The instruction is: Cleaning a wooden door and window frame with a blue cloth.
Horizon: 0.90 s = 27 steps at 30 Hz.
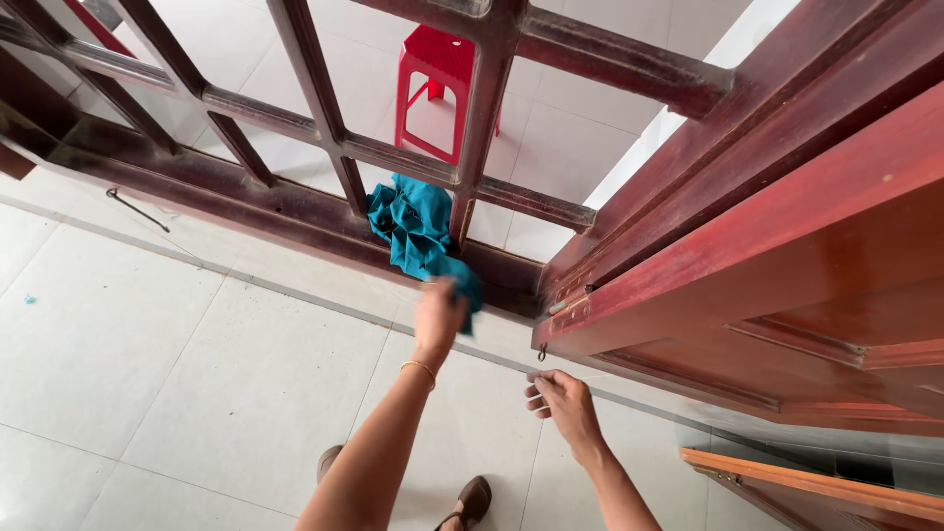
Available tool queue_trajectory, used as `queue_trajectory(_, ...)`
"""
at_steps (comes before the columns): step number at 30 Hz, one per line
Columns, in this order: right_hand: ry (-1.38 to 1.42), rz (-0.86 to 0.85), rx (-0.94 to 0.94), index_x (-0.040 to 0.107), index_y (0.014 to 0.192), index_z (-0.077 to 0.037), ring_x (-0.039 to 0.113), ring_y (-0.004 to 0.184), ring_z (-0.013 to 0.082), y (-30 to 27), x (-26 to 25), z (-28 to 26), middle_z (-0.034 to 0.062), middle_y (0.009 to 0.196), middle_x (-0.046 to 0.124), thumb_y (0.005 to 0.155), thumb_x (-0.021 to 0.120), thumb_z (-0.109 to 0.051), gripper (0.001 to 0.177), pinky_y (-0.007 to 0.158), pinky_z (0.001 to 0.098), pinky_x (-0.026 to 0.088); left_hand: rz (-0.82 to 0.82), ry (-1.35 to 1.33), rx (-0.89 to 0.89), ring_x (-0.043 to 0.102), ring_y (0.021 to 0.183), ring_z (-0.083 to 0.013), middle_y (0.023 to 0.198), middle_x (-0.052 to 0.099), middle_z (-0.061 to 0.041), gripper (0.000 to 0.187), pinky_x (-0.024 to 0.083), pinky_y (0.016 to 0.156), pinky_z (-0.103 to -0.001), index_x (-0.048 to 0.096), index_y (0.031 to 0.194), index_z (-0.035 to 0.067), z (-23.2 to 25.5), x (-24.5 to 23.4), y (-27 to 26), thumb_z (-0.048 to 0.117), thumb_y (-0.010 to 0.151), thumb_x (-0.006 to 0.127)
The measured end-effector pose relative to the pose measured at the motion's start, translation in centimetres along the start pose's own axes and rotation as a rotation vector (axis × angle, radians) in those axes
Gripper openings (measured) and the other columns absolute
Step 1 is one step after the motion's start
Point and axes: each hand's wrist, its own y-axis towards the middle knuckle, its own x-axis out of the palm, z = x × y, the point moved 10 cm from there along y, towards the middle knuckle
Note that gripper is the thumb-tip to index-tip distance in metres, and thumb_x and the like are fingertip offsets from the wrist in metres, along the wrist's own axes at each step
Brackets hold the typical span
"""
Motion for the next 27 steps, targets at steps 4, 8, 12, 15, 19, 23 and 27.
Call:
queue_trajectory(4, 0.029, -0.006, 0.028, 0.073, 0.106, 0.0, 0.07, 0.071, 0.0143, 0.3, 1.5, 0.6, 0.0077, 0.086, 0.075, 0.098, 0.057, -0.016, 0.024, 0.064, 0.0277, 0.053, 0.596, 0.117, 0.028, 0.067, 0.092, -0.0412, 0.11, 0.064, -0.021, 0.03, 0.056, 0.076, -0.049, 0.062, 0.113, 0.006, -1.7, 1.6, -1.3, 0.004, 0.083, 0.066)
queue_trajectory(8, 0.057, -0.04, 0.057, 0.073, 0.108, -0.001, 0.07, 0.071, 0.0132, 0.7, 2.0, 1.5, 0.0061, 0.087, 0.075, 0.098, 0.056, -0.016, 0.025, 0.064, 0.0277, 0.054, 0.273, 0.14, 0.161, 0.069, 0.092, -0.0403, 0.112, 0.065, -0.018, 0.028, 0.056, 0.075, -0.051, 0.066, 0.114, 0.015, 3.1, 8.8, -0.3, 0.003, 0.09, 0.061)
queue_trajectory(12, 0.051, 0.043, 0.08, 0.071, 0.109, 0.002, 0.069, 0.07, 0.0124, 0.3, 0.5, 0.8, 0.0071, 0.086, 0.074, 0.1, 0.059, -0.019, 0.026, 0.064, 0.0277, 0.053, 0.073, 0.007, 0.216, 0.071, 0.09, -0.0409, 0.098, 0.072, -0.019, 0.025, 0.058, 0.079, -0.048, 0.071, 0.112, 0.019, 0.8, 5.3, 3.0, 0.014, 0.087, 0.069)
queue_trajectory(15, -0.085, 0.129, -0.093, 0.069, 0.115, -0.002, 0.07, 0.073, 0.0205, 1.0, 0.5, -1.8, 0.0103, 0.089, 0.074, 0.099, 0.058, -0.014, 0.023, 0.066, 0.0323, 0.054, 0.298, 0.107, 0.042, 0.07, 0.087, -0.0403, 0.101, 0.071, -0.018, 0.02, 0.058, 0.074, -0.049, 0.067, 0.111, 0.017, 1.6, -1.3, 0.3, 0.017, 0.091, 0.067)
queue_trajectory(19, -0.504, 0.281, -0.679, 0.066, 0.117, 0.001, 0.071, 0.099, 0.0307, -2.4, 3.2, -10.9, 0.0163, 0.11, 0.069, 0.096, 0.059, -0.004, 0.022, 0.083, 0.0371, 0.059, 0.442, 0.231, 0.166, 0.071, 0.086, -0.0358, 0.118, 0.067, -0.019, 0.023, 0.058, 0.071, -0.048, 0.061, 0.12, 0.015, -0.8, 7.8, 0.5, 0.011, 0.097, 0.061)
queue_trajectory(23, -0.718, 0.186, -0.714, 0.063, 0.124, 0.003, 0.057, 0.118, 0.0411, -4.1, 6.0, -13.4, 0.0216, 0.135, 0.055, 0.081, 0.053, 0.012, 0.046, 0.096, 0.0455, 0.049, 0.229, 0.019, 0.36, 0.069, 0.082, -0.0412, 0.104, 0.069, -0.023, 0.041, 0.055, 0.066, -0.052, 0.068, 0.125, 0.021, 3.4, 8.8, -0.5, 0.015, 0.084, 0.067)
queue_trajectory(27, -0.794, 0.152, -0.766, 0.067, 0.108, 0.001, 0.055, 0.124, 0.0391, -3.9, 6.8, -11.8, 0.0194, 0.133, 0.057, 0.08, 0.056, 0.011, 0.032, 0.104, 0.0441, 0.046, 0.184, -0.004, 0.239, 0.071, 0.086, -0.0405, 0.093, 0.073, -0.016, 0.036, 0.057, 0.075, -0.051, 0.074, 0.118, 0.021, 1.6, -0.3, 0.2, 0.012, 0.085, 0.063)
